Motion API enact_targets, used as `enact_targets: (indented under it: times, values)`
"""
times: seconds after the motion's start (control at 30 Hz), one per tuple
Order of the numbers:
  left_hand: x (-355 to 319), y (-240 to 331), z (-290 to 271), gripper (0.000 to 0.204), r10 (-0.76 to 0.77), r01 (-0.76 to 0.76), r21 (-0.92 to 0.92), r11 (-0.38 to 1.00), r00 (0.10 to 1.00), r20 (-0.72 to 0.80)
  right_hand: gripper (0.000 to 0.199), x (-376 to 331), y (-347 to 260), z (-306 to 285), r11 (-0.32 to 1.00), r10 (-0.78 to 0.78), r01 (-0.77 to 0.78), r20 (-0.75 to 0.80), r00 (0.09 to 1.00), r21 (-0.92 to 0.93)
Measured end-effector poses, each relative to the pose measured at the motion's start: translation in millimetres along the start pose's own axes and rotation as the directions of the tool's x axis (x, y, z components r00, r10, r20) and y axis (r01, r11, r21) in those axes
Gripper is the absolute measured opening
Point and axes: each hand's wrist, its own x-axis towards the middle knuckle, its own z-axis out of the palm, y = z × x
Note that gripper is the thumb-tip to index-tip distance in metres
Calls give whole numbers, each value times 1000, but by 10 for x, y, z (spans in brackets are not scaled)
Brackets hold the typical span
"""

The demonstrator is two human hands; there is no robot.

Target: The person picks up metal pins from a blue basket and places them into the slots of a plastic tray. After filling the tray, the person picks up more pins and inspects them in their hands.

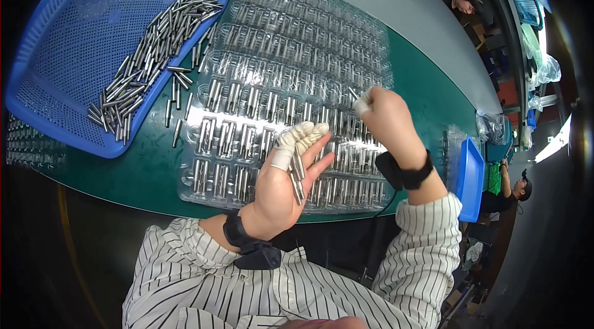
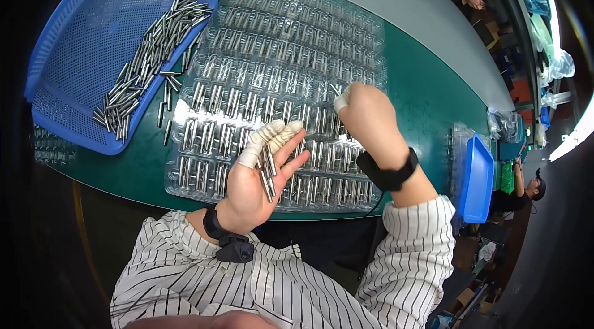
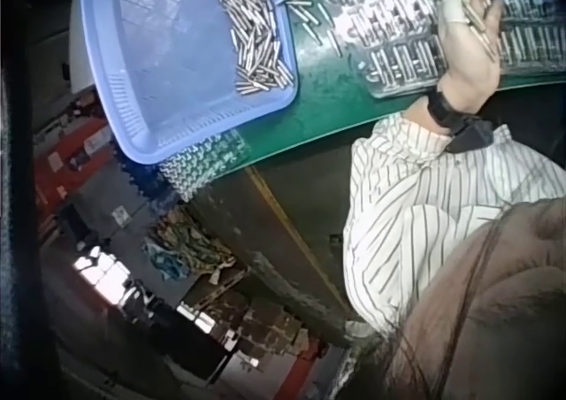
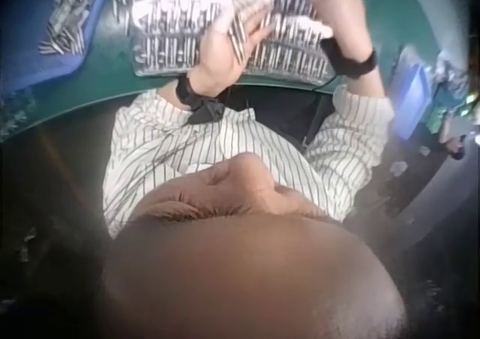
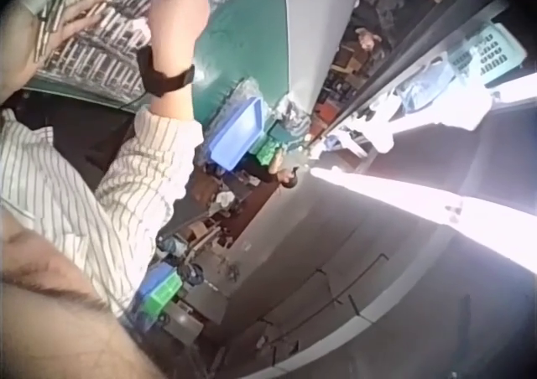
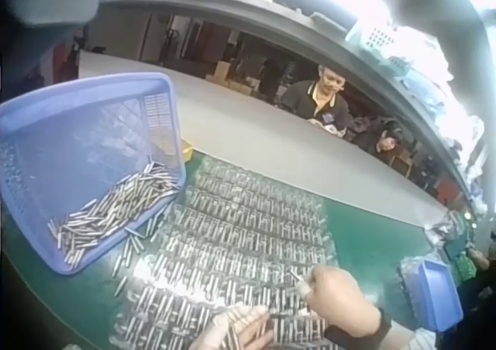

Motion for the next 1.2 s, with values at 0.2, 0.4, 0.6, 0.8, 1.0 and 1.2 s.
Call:
enact_targets:
  times: [0.2,0.4,0.6,0.8,1.0,1.2]
  values:
    - [-3,-33,-81,36,-35,36,-42,998,999,22,25,62,-66,185,979,22,-12,47,999,-203]
    - [-18,54,-128,39,-42,42,-75,996,999,-1,18,-440,-564,-57,896,-279,245,41,959,370]
    - [-6,81,-324,44,-79,76,32,997,990,118,27,-596,-762,60,878,-378,294,170,910,379]
    - [-25,12,-293,38,-139,142,-20,990,985,101,33,-654,-647,42,875,-334,178,293,896,451]
    - [-104,20,-119,47,-153,150,50,987,987,52,25,-678,-566,-65,745,-373,122,258,891,656]
    - [-37,8,-87,43,-75,75,-26,997,997,17,15,-344,-284,-177,704,-146,-55,221,964,708]
